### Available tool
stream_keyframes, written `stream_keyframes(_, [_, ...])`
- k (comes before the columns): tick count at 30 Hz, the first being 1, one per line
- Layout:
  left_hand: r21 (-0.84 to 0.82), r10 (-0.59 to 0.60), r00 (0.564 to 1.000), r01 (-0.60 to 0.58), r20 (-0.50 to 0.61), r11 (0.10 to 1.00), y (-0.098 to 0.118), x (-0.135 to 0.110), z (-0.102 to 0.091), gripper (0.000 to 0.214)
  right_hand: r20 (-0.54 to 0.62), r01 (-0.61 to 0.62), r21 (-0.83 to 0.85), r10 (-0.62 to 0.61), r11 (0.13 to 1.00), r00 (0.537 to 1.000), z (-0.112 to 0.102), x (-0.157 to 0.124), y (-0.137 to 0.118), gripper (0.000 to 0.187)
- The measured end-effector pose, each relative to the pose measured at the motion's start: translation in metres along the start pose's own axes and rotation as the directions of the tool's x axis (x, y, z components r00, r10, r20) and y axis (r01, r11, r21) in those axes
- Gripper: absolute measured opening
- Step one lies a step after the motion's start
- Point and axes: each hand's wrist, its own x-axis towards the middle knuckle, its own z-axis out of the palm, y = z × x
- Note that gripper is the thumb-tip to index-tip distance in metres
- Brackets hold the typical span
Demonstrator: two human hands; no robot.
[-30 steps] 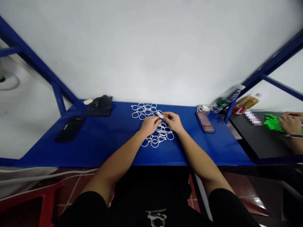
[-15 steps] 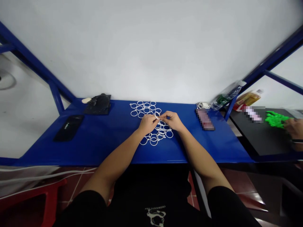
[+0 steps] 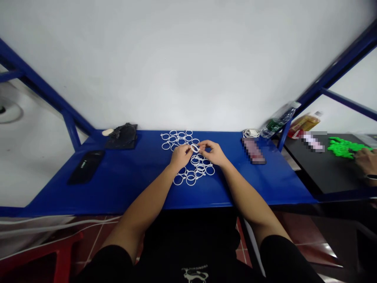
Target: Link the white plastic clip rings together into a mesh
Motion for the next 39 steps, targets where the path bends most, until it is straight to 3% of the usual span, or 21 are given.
stream_keyframes(5, [-0.065, -0.092, 0.995, 0.094, 0.031, 0.993, -0.004, 0.002, -0.001, 0.019, 0.117, 0.039, -0.233, -0.011, 0.972, 0.993, -0.008, 0.0, 0.004, 0.028])
stream_keyframes(8, [-0.084, -0.053, 0.991, 0.063, 0.119, 0.994, 0.0, 0.001, 0.0, 0.02, 0.158, 0.067, -0.46, 0.007, 0.886, 0.987, -0.006, 0.007, 0.016, 0.025])
stream_keyframes(11, [-0.083, 0.002, 0.976, 0.017, 0.216, 0.996, 0.007, -0.002, 0.0, 0.018, 0.182, 0.06, -0.597, 0.062, 0.8, 0.981, -0.002, 0.015, 0.025, 0.036])
stream_keyframes(15, [-0.082, 0.038, 0.962, -0.016, 0.272, 0.996, 0.012, -0.006, 0.0, 0.019, 0.212, 0.04, -0.686, 0.148, 0.727, 0.966, 0.001, 0.02, 0.027, 0.053])
stream_keyframes(21, [-0.07, 0.018, 0.973, -0.002, 0.23, 0.998, 0.01, -0.006, 0.003, 0.016, 0.209, 0.045, -0.755, 0.175, 0.654, 0.962, -0.005, 0.012, 0.022, 0.042])
stream_keyframes(25, [-0.063, -0.005, 0.981, 0.018, 0.193, 0.998, 0.005, -0.005, 0.007, 0.017, 0.226, 0.069, -0.714, 0.137, 0.697, 0.964, -0.007, 0.008, 0.022, 0.027])
stream_keyframes(29, [-0.063, -0.002, 0.99, 0.011, 0.139, 0.998, 0.002, -0.004, 0.008, 0.021, 0.122, 0.074, -0.568, -0.005, 0.82, 0.992, -0.004, 0.005, 0.016, 0.02])
stream_keyframes(33, [-0.062, 0.102, 0.989, -0.096, 0.102, 0.993, 0.002, -0.005, 0.009, 0.014, 0.09, 0.169, -0.423, -0.144, 0.89, 0.985, 0.0, 0.001, 0.004, 0.022])
stream_keyframes(39, [-0.035, 0.207, 0.978, -0.206, 0.025, 0.978, 0.003, -0.008, 0.008, 0.022, 0.083, 0.173, -0.292, -0.156, 0.941, 0.984, 0.002, -0.002, -0.007, 0.024])
